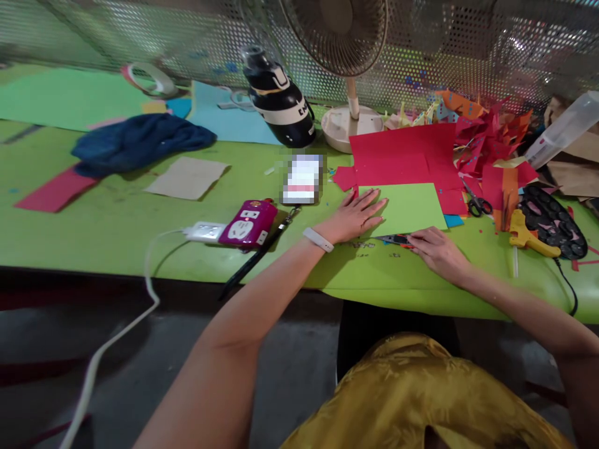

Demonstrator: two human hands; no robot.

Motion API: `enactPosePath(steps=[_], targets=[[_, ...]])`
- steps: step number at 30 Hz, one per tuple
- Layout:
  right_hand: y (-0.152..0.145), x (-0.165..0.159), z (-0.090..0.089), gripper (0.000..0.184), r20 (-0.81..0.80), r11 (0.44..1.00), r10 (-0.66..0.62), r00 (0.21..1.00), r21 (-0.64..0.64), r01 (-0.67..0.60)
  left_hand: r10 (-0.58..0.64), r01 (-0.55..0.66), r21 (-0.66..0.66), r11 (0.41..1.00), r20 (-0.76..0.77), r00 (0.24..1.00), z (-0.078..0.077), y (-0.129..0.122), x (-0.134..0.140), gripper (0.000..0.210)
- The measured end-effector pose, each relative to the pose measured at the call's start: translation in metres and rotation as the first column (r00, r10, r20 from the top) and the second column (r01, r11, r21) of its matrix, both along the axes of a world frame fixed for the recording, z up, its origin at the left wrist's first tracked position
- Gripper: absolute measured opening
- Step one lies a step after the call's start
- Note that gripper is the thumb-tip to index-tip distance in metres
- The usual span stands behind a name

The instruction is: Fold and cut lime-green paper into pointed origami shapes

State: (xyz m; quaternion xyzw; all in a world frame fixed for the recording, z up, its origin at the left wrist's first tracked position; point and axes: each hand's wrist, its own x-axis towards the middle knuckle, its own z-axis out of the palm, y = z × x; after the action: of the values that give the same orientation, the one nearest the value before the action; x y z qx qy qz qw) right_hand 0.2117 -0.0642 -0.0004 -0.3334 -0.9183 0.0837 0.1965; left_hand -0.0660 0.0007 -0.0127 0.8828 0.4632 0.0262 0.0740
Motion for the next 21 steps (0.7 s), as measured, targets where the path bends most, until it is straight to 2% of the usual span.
enactPosePath(steps=[10,17,21], targets=[[-0.001,-0.011,-0.002,0.030,-0.022,1.000,0.027,0.999,-0.003,-0.027,0.008,-0.007,0.018,1.000,-0.013,1.000,0.000,-0.001,0.001,0.060],[-0.010,-0.015,0.000,0.029,0.015,0.994,0.110,0.994,-0.003,-0.110,-0.023,0.023,0.055,0.998,0.009,1.000,-0.003,-0.002,-0.002,0.061],[-0.015,0.007,0.010,0.030,-0.052,0.999,0.012,0.999,0.043,-0.010,-0.022,0.021,0.064,0.998,0.024,0.999,-0.003,-0.001,-0.004,0.063]])
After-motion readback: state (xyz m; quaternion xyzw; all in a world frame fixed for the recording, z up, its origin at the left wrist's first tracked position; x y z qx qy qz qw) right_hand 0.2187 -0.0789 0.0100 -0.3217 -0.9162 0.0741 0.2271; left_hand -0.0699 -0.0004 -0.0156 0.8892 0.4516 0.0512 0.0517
